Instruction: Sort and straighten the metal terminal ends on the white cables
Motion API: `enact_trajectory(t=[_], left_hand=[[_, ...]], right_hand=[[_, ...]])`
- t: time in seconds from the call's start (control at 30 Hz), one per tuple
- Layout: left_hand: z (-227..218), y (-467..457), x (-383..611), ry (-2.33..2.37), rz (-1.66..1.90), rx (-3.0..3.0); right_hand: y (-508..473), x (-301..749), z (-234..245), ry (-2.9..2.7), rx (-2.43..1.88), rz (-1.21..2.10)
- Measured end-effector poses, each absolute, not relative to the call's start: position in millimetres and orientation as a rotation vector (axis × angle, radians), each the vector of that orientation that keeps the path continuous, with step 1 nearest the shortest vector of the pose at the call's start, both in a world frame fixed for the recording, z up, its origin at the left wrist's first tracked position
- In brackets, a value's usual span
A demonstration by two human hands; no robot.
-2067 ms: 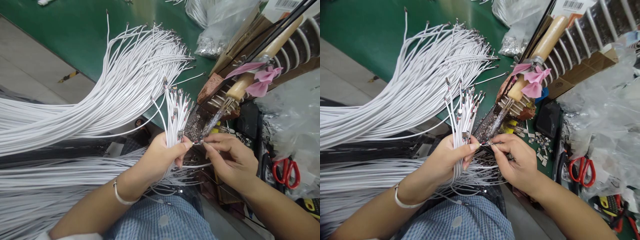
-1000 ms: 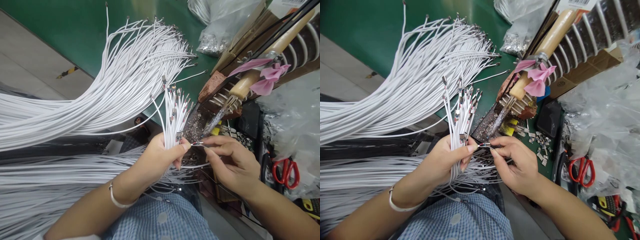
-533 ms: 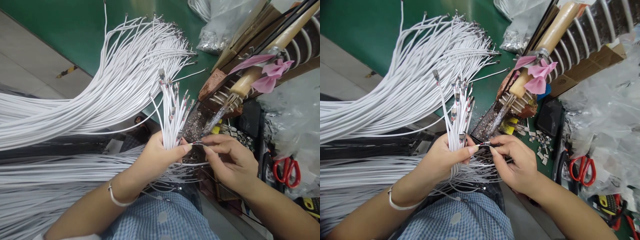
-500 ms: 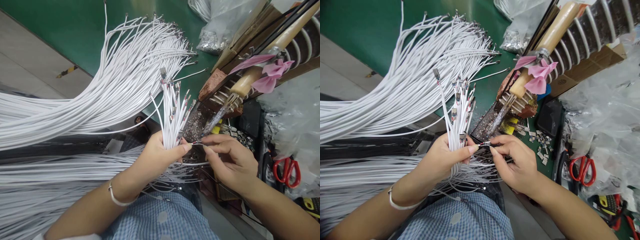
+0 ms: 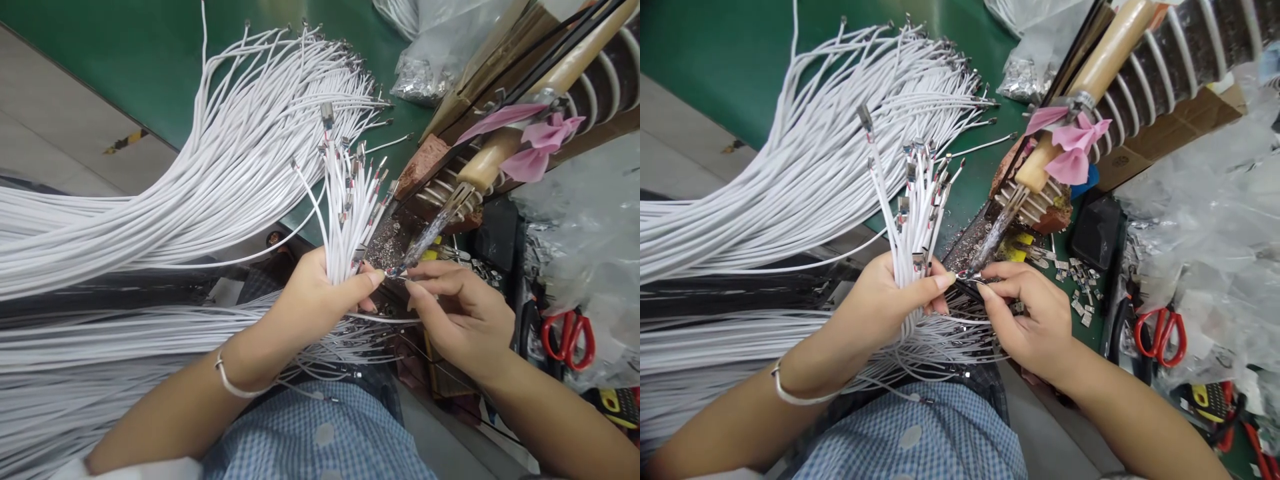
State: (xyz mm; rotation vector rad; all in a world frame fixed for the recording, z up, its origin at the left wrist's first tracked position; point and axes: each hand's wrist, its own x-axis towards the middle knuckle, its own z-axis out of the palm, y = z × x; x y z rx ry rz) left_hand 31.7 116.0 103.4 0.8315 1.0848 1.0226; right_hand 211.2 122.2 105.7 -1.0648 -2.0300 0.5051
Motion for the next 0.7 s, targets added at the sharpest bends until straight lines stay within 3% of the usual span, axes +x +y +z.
enact_trajectory(t=[0.7], left_hand=[[106.3, 116.1, 28.5, 1.071, 1.022, 0.837]], right_hand=[[121.5, 209.0, 108.9, -2.066, -0.999, 0.478]])
